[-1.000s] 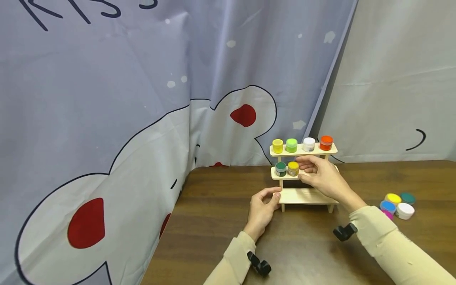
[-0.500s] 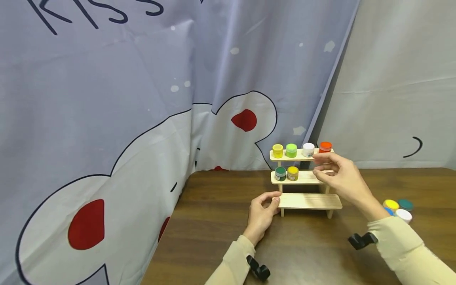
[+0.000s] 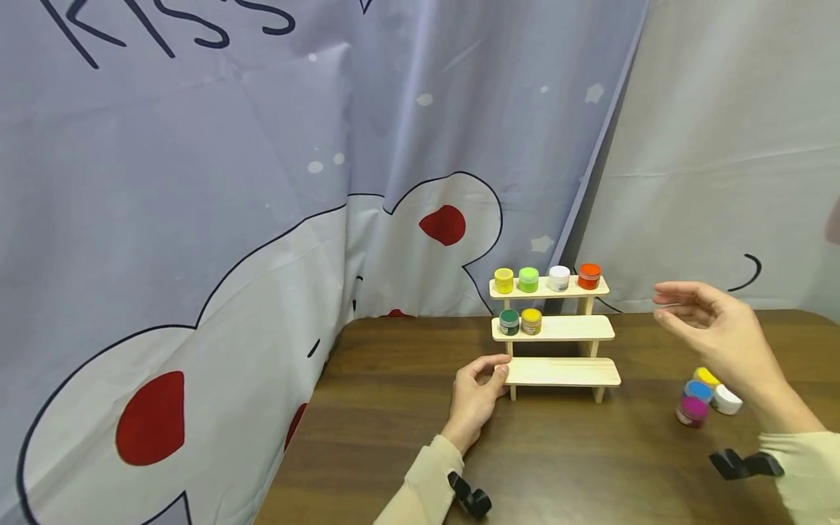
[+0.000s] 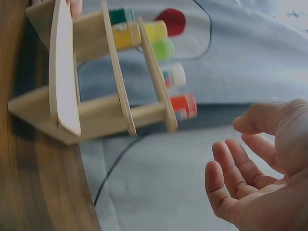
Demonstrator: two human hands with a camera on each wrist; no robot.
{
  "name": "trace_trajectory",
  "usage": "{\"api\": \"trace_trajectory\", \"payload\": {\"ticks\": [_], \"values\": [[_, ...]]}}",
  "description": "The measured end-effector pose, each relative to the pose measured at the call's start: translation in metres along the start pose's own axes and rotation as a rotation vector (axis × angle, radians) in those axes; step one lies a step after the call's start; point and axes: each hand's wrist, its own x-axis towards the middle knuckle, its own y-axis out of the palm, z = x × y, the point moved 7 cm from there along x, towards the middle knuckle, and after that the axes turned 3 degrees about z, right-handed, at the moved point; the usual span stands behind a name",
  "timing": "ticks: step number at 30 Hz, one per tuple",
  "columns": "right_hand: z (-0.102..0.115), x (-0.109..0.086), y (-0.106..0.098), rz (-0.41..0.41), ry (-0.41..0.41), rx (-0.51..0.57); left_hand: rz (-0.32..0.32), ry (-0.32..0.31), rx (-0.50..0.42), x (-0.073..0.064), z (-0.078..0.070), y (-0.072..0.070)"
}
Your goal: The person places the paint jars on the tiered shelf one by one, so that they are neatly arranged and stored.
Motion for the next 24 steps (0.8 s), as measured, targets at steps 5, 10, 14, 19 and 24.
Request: {"api": "trace_trajectory", "payload": {"ticks": [5,10,14,19,24], "values": [[-0.010,-0.010,-0.024,-0.030,0.037,-0.046,-0.006,0.000,-0.002,0.001,0.000,-0.004],[-0.023,-0.021,-0.041,-0.049,0.050,-0.084,-0.007,-0.002,0.005,0.001,-0.001,-0.004],[-0.038,-0.033,-0.052,-0.067,0.063,-0.095,-0.008,-0.006,0.009,0.001,0.001,-0.004],[-0.057,-0.047,-0.063,-0.099,0.056,-0.101,-0.003,-0.008,0.004,0.001,0.002,-0.002],[-0.080,-0.064,-0.068,-0.097,0.082,-0.114,0.001,-0.009,0.004,0.002,0.002,0.000]]}}
